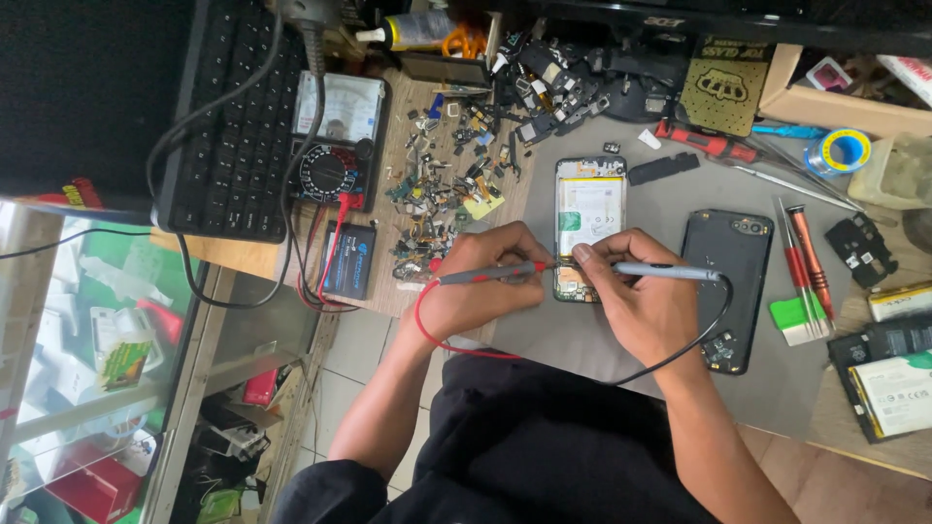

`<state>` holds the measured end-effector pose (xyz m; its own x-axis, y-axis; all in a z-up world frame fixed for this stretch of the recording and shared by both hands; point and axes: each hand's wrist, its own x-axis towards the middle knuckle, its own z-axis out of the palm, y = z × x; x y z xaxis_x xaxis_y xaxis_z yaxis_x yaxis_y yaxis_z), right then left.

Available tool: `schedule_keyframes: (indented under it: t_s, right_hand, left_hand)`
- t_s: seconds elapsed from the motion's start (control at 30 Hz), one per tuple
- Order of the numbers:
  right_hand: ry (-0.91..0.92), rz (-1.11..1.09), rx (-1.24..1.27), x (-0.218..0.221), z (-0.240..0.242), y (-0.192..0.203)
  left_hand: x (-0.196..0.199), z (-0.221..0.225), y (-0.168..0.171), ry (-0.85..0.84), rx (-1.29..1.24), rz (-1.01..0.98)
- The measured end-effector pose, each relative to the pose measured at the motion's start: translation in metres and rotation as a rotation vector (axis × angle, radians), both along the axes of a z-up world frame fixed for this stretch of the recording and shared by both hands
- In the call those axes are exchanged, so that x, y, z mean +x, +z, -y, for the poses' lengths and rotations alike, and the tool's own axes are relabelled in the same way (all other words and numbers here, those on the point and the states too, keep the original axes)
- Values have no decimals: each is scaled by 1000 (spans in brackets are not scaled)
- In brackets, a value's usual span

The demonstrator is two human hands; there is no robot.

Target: Testing a disassembled smartphone's internal components using a digital multimeter to diagnose electrical issues.

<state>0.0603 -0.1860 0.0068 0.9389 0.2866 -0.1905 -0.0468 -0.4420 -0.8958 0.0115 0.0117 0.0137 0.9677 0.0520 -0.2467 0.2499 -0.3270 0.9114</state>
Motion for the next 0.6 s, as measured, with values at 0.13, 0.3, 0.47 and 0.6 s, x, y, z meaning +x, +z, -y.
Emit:
schedule_keyframes:
  t_s: [0.13, 0.3, 0.47, 0.6]
  right_hand:
    - [6, -12, -15, 0, -1, 1]
    - [-4, -19, -13, -1, -1, 3]
    - [-2, -9, -24, -1, -2, -2]
    - [-3, -7, -33, 0, -1, -3]
  left_hand:
    - [1, 1, 6, 7, -9, 7]
    - [2, 1, 10, 4, -18, -5]
    - [2, 2, 13, 0, -21, 4]
    - [2, 1, 15, -3, -14, 19]
